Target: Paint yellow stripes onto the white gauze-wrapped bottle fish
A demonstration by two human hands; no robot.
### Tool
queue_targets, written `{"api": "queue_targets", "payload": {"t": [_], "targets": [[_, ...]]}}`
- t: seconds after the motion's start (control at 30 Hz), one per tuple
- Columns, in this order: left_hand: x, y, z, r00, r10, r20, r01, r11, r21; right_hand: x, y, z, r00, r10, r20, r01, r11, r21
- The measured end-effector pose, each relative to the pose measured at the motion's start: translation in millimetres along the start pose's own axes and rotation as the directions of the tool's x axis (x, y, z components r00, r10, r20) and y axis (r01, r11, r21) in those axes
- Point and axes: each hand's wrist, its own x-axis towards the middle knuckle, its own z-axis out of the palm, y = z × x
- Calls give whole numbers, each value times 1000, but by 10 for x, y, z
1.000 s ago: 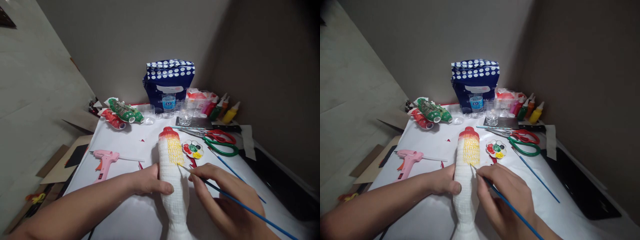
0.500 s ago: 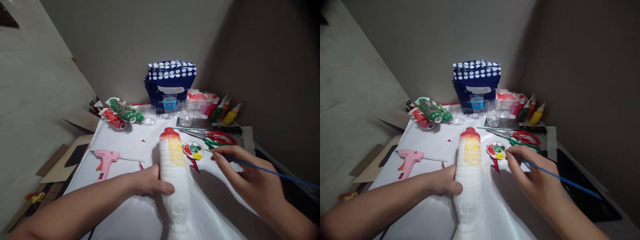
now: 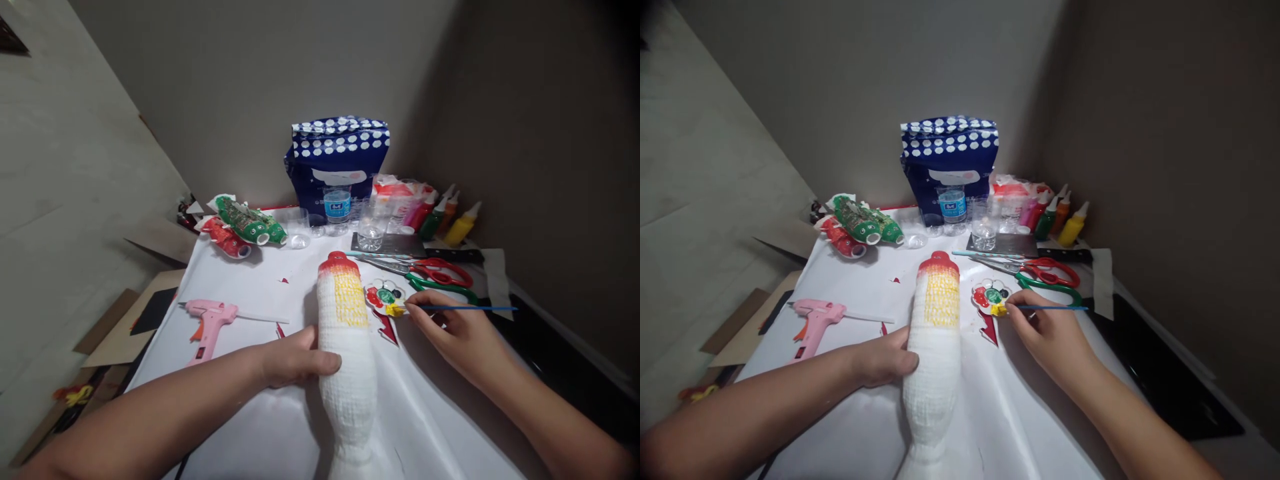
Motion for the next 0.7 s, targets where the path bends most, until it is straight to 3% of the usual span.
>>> {"api": "queue_targets", "payload": {"t": [0.2,0.33,0.7], "targets": [[-20,24,30,1000,9,27,-5,993,-114,-14,13,22,996,-88,-15,87,996,-26],[-17,36,32,999,8,43,-3,992,-124,-34,26,18,997,-78,-26,77,997,-32],[10,35,68,997,-67,-49,71,995,68,-40,27,28,996,-87,-29,86,995,-43]]}}
